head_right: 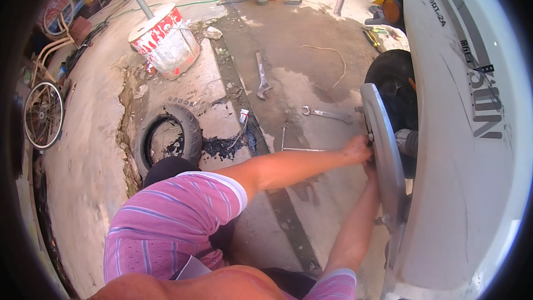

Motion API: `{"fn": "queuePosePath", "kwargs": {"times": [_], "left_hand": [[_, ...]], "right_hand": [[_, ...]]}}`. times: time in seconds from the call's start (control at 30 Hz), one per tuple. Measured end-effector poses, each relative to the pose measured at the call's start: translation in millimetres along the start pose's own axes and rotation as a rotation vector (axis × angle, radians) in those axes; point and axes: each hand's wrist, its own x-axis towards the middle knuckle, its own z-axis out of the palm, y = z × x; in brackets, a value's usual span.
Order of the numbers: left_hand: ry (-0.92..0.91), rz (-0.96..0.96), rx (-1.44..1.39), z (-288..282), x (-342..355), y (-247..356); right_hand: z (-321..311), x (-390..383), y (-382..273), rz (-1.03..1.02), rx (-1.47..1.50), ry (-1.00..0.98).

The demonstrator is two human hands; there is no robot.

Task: The person works on the rear wheel area of a white scooter, using a T-handle socket wrench to loosen or tighten bolts on the swingarm and motor housing.

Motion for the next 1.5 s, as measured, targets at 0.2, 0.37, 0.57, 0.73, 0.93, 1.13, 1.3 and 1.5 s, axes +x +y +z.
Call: {"fn": "queuePosePath", "kwargs": {"times": [0.2, 0.37, 0.57, 0.73, 0.93, 1.13, 1.3, 1.5], "left_hand": [[0.022, -0.007, 0.030, 12.9, 18.6, -14.5], [0.034, -0.001, 0.009, 25.4, 7.9, 2.2], [0.222, 0.164, 0.363, 33.0, 0.9, -4.1], [0.201, 0.219, 0.286, 17.5, 19.5, -31.0], [0.106, 0.081, -0.208, 33.8, 29.1, -39.3], [-0.126, -0.172, -0.494, 26.2, 16.2, -23.0], [-0.143, -0.173, -0.487, 28.4, 13.8, -17.9], [0.268, 0.286, 0.268, 34.3, 22.0, -36.4]], "right_hand": [[1.6, 4.3, -14.1, 0.136, -0.286, -0.309], [-13.2, 1.4, -33.8, 0.068, -0.231, -0.171], [-23.9, 7.7, -35.6, 0.072, -0.219, -0.168], [-14.9, 14.6, -15.9, 0.103, -0.227, -0.172], [-17.1, 16.9, -21.2, 0.090, -0.237, -0.160], [-19.6, 16.2, -21.3, 0.095, -0.232, -0.164], [-25.5, 14.7, -25.3, 0.078, -0.232, -0.170], [-16.3, 16.8, -21.7, 0.075, -0.239, -0.206]]}}
